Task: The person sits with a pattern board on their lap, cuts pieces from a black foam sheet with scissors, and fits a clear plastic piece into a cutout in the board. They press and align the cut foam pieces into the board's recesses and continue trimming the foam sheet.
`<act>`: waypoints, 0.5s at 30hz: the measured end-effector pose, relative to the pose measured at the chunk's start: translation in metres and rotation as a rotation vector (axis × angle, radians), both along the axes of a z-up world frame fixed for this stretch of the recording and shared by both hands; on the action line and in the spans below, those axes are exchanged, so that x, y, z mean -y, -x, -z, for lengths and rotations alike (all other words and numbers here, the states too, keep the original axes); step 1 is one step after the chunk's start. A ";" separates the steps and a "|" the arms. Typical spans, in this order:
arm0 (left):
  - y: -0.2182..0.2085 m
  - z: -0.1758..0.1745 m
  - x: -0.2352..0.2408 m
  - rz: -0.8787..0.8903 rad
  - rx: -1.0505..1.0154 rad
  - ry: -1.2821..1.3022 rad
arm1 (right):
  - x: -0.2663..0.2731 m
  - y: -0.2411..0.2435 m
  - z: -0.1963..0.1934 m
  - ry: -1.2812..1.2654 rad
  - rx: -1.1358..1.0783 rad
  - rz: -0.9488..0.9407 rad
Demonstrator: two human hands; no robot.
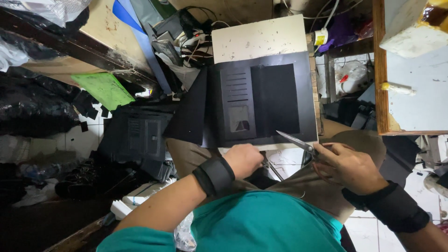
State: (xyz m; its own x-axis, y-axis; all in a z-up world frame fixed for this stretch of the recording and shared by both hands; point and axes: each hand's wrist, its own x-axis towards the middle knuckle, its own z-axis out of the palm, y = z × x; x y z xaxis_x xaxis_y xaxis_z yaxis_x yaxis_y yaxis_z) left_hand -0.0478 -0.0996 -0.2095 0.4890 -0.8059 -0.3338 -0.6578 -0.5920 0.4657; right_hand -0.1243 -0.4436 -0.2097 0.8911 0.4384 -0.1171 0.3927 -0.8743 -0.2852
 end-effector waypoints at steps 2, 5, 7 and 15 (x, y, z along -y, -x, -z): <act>-0.013 0.004 -0.002 -0.022 0.058 -0.015 | -0.011 -0.002 -0.025 0.089 -0.010 0.037; -0.046 0.004 -0.001 -0.129 0.125 -0.057 | -0.020 -0.008 -0.037 0.123 0.068 0.105; -0.078 0.006 -0.002 -0.212 0.143 -0.083 | -0.027 -0.021 -0.043 0.065 0.164 0.136; -0.225 0.032 0.000 -0.613 0.132 0.045 | -0.063 -0.105 -0.049 0.181 -0.260 0.447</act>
